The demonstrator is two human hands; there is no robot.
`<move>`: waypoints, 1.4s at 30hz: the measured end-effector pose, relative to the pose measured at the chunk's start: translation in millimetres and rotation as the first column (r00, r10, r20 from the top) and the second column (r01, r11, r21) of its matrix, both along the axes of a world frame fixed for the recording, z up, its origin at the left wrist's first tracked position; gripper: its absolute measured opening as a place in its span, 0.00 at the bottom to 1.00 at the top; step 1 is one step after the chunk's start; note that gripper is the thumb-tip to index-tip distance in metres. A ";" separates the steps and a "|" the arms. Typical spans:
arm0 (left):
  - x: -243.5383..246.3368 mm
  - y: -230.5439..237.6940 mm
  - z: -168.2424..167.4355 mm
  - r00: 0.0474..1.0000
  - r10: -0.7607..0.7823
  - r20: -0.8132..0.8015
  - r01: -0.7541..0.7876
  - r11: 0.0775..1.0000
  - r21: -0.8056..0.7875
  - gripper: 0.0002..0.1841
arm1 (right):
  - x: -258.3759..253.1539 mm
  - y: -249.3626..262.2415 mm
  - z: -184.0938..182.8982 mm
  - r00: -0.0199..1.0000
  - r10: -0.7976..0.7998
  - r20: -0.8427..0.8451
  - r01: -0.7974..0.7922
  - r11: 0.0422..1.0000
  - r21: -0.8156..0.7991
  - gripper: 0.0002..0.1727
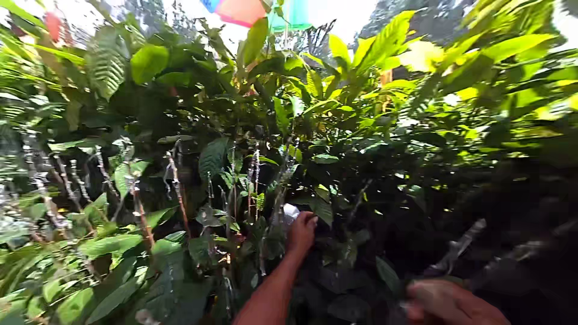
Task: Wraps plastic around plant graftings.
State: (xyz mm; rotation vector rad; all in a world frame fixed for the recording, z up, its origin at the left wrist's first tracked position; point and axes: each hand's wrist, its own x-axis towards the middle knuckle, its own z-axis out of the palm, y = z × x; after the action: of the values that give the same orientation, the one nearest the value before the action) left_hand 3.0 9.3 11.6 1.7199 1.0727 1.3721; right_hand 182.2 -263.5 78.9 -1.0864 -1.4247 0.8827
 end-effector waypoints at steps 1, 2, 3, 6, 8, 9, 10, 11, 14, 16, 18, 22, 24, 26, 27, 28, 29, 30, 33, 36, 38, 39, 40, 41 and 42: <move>0.9 4.2 0.3 1.000 -0.010 0.004 0.010 1.000 0.008 0.17 | -6.5 11.7 8.3 0.999 -0.037 -0.017 0.036 0.998 -0.049 0.11; 0.0 7.0 -1.6 1.000 -0.025 0.008 0.025 1.000 0.007 0.17 | -10.6 24.1 11.8 0.997 -0.063 -0.034 0.060 0.995 -0.077 0.11; -0.3 9.6 -4.1 0.999 -0.044 0.011 0.044 0.999 0.006 0.17 | -12.2 35.4 15.5 0.996 -0.079 -0.042 0.075 0.992 -0.102 0.11; 4.5 15.9 -11.3 0.994 -0.108 0.026 0.106 0.993 0.054 0.14 | -11.8 66.3 32.3 0.989 -0.146 0.018 0.146 0.964 -0.223 0.12; 4.6 17.4 -18.1 0.988 -0.144 0.050 0.140 0.987 0.086 0.12 | -12.0 84.7 39.6 0.981 -0.180 0.068 0.192 0.937 -0.291 0.11; 3.7 18.6 -20.0 0.986 -0.154 0.061 0.148 0.985 0.094 0.12 | -13.1 92.7 43.2 0.976 -0.195 0.095 0.215 0.927 -0.306 0.11; 2.1 19.8 -21.6 0.984 -0.160 0.073 0.152 0.984 0.097 0.12 | -14.6 100.0 46.6 0.970 -0.208 0.125 0.237 0.920 -0.312 0.11; -0.5 20.9 -22.4 0.983 -0.165 0.083 0.157 0.983 0.096 0.13 | -16.7 107.0 49.5 0.964 -0.218 0.152 0.255 0.918 -0.303 0.11; -10.3 24.5 -22.9 0.977 -0.190 0.093 0.181 0.978 0.102 0.14 | -23.0 129.3 60.1 0.940 -0.230 0.253 0.294 0.921 -0.255 0.13; -16.8 25.1 -24.6 0.975 -0.202 0.094 0.193 0.977 0.095 0.14 | -26.8 146.3 64.7 0.926 -0.218 0.307 0.295 0.927 -0.230 0.17; -21.0 25.6 -24.9 0.970 -0.219 0.110 0.211 0.974 0.081 0.13 | -30.3 163.7 67.3 0.915 -0.200 0.351 0.285 0.935 -0.210 0.16; -26.0 34.3 -28.9 0.952 -0.258 0.168 0.240 0.964 0.118 0.10 | -38.3 197.8 62.6 0.888 -0.175 0.424 0.270 0.947 -0.173 0.09; -28.9 38.1 -30.9 0.949 -0.257 0.184 0.237 0.963 0.127 0.10 | -41.2 216.2 53.0 0.866 -0.191 0.463 0.296 0.941 -0.164 0.11; -30.8 39.5 -29.9 0.946 -0.253 0.203 0.235 0.966 0.108 0.11 | -45.8 232.4 42.0 0.838 -0.222 0.499 0.338 0.928 -0.154 0.13; -31.0 39.4 -28.7 0.943 -0.257 0.213 0.243 0.966 0.091 0.11 | -48.5 239.1 37.3 0.819 -0.233 0.524 0.357 0.922 -0.148 0.14; -30.7 39.3 -27.7 0.939 -0.265 0.219 0.256 0.964 0.070 0.12 | -50.9 245.2 32.8 0.797 -0.245 0.552 0.378 0.915 -0.140 0.14; -30.0 39.6 -27.1 0.935 -0.274 0.227 0.269 0.962 0.052 0.12 | -52.9 251.0 28.5 0.773 -0.250 0.583 0.391 0.912 -0.127 0.14; -28.9 39.9 -27.0 0.930 -0.281 0.238 0.279 0.959 0.043 0.12 | -54.9 255.9 25.0 0.746 -0.250 0.617 0.399 0.910 -0.113 0.15; -26.4 39.0 -23.8 0.908 -0.298 0.293 0.315 0.949 -0.011 0.13 | -59.8 264.5 20.0 0.673 -0.198 0.713 0.373 0.923 -0.096 0.16; -25.9 38.4 -18.3 0.875 -0.305 0.377 0.369 0.923 -0.108 0.25 | -61.5 264.3 20.3 0.609 -0.104 0.786 0.296 0.949 -0.104 0.17; -26.1 41.4 -18.5 0.863 -0.324 0.389 0.395 0.911 -0.118 0.34 | -60.2 262.1 23.8 0.558 -0.026 0.829 0.239 0.962 -0.131 0.18; -26.3 42.7 -19.2 0.857 -0.337 0.390 0.407 0.906 -0.112 0.35 | -58.2 261.8 24.6 0.533 -0.002 0.846 0.217 0.967 -0.134 0.17; -26.7 43.4 -20.1 0.851 -0.351 0.392 0.420 0.902 -0.104 0.35 | -55.9 261.7 25.4 0.516 0.013 0.856 0.199 0.971 -0.135 0.17; -27.1 43.5 -21.0 0.844 -0.366 0.393 0.433 0.897 -0.094 0.33 | -53.7 261.4 26.1 0.509 0.028 0.861 0.185 0.973 -0.140 0.17; -27.3 43.4 -21.9 0.838 -0.380 0.391 0.443 0.893 -0.081 0.29 | -51.3 261.1 26.7 0.504 0.039 0.863 0.174 0.974 -0.146 0.17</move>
State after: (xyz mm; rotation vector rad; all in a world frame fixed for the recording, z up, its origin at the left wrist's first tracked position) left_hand -24.2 52.6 -10.3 1.3926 0.5462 1.2157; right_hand 130.9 -2.3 105.6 -1.9120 -2.1086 0.3939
